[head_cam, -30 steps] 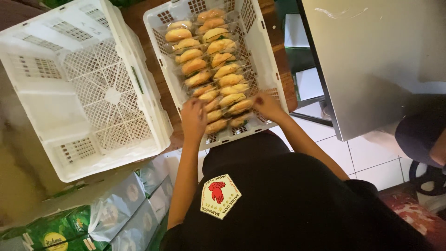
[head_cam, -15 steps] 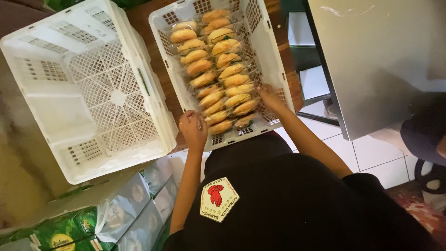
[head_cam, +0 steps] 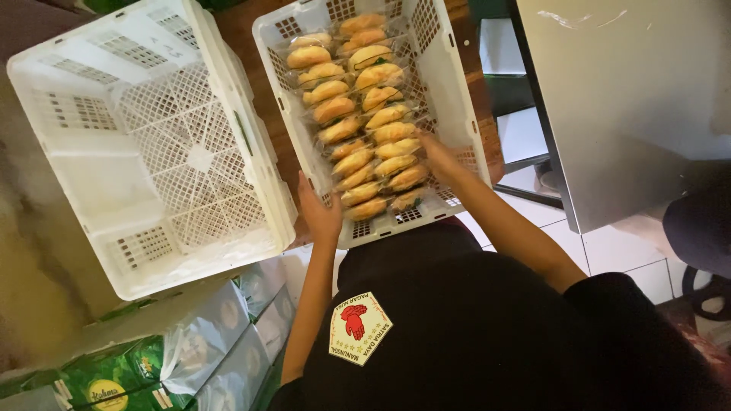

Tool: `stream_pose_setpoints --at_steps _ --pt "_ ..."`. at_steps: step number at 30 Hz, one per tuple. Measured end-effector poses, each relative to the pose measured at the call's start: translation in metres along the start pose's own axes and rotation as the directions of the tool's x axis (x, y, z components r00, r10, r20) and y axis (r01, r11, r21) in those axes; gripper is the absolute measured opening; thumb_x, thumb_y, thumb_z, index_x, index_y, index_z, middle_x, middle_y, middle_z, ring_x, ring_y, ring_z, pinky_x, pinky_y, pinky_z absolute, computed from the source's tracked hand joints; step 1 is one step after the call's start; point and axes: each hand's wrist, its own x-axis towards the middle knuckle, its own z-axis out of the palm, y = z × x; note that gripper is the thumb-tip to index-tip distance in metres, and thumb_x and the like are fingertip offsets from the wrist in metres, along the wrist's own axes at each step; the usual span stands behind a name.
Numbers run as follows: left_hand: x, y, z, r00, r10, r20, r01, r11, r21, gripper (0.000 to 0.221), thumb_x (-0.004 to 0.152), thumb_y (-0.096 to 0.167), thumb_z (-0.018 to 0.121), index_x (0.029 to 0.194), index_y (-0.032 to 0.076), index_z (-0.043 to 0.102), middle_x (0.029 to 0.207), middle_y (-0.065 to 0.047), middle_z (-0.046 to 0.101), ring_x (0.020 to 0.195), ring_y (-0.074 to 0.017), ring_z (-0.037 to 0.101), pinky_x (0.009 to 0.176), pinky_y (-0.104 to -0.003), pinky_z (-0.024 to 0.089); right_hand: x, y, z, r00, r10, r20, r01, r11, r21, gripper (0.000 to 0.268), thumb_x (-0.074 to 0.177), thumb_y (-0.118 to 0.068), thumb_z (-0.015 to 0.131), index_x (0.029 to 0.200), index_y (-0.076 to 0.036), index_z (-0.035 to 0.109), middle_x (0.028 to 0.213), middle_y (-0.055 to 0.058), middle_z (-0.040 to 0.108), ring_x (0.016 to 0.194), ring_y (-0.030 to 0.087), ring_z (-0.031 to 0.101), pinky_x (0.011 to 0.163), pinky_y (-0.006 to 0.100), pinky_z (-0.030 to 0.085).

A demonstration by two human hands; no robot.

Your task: The person organizes several individually wrapped bread rolls in a white plastic crate and moves others onto a metal table by hand.

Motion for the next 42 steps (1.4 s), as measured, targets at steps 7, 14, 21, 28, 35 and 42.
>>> stream_pose_setpoints --at_steps 7,14,21,28,35,42 --pt "0.001 -0.001 0.002 0.992 -0.095 0.081 0.102 0.992 -0.078 0.089 0.088 0.009 0.068 0.162 -0.003 0.018 0.153 -0.032 0.040 0.140 -0.0446 0.047 0.117 -0.047 0.038 -0.061 -0.046 0.053 0.740 -0.659 -0.135 0.221 0.428 -0.877 0.058 0.104 -0.025 0.060 0.147 0.009 0.040 0.141 0.031 0.045 0.129 0.044 0.044 0.106 0.052 0.039" --pt "0.002 -0.001 0.001 0.992 -0.092 0.088 0.098 0.994 -0.058 0.091 0.086 0.007 0.068 0.162 -0.002 0.018 0.156 -0.032 0.038 0.143 -0.0443 0.045 0.119 -0.047 0.036 -0.131 -0.047 0.089 0.964 -0.239 0.116 0.117 -0.010 -0.993 0.037 0.085 -0.027 0.074 0.118 -0.013 0.066 0.125 0.016 0.062 0.124 0.038 0.058 0.101 0.057 0.046" --pt "0.000 -0.001 0.000 0.991 -0.090 0.096 0.099 0.990 -0.101 0.090 0.087 0.006 0.066 0.162 -0.003 0.017 0.161 -0.032 0.035 0.148 -0.0434 0.042 0.121 -0.044 0.034 -0.100 0.001 0.006 0.978 -0.099 0.183 0.205 0.299 -0.932 0.028 0.082 -0.028 0.078 0.103 -0.010 0.072 0.102 0.012 0.073 0.095 0.031 0.070 0.082 0.043 0.056" --pt "0.001 -0.003 0.003 0.991 -0.094 0.099 0.101 0.992 -0.072 0.092 0.086 0.006 0.067 0.162 -0.001 0.016 0.159 -0.031 0.038 0.144 -0.0439 0.044 0.119 -0.044 0.036 -0.050 0.049 -0.034 0.996 0.033 0.077 0.049 0.512 -0.858 0.030 0.083 -0.029 0.077 0.099 -0.006 0.066 0.082 0.011 0.070 0.070 0.020 0.064 0.062 0.036 0.052" --pt "0.001 0.001 -0.001 0.990 -0.090 0.108 0.100 0.991 -0.092 0.093 0.086 0.006 0.068 0.162 0.000 0.016 0.161 -0.031 0.035 0.144 -0.0438 0.043 0.118 -0.043 0.036 -0.084 -0.007 0.021 0.979 0.093 0.182 0.089 0.609 -0.788 0.054 0.075 -0.049 0.082 0.098 -0.002 0.072 0.072 0.000 0.065 0.062 0.011 0.052 0.055 0.030 0.044" --pt "0.000 -0.015 0.008 0.996 -0.035 0.080 0.042 0.995 -0.088 0.093 0.084 0.003 0.067 0.162 -0.003 0.017 0.162 -0.031 0.033 0.146 -0.0440 0.042 0.120 -0.043 0.035 -0.089 -0.031 0.012 0.950 0.306 0.058 -0.055 0.349 -0.935 0.074 0.080 -0.066 0.074 0.104 0.003 0.072 0.081 0.012 0.068 0.069 0.020 0.059 0.061 0.035 0.047"
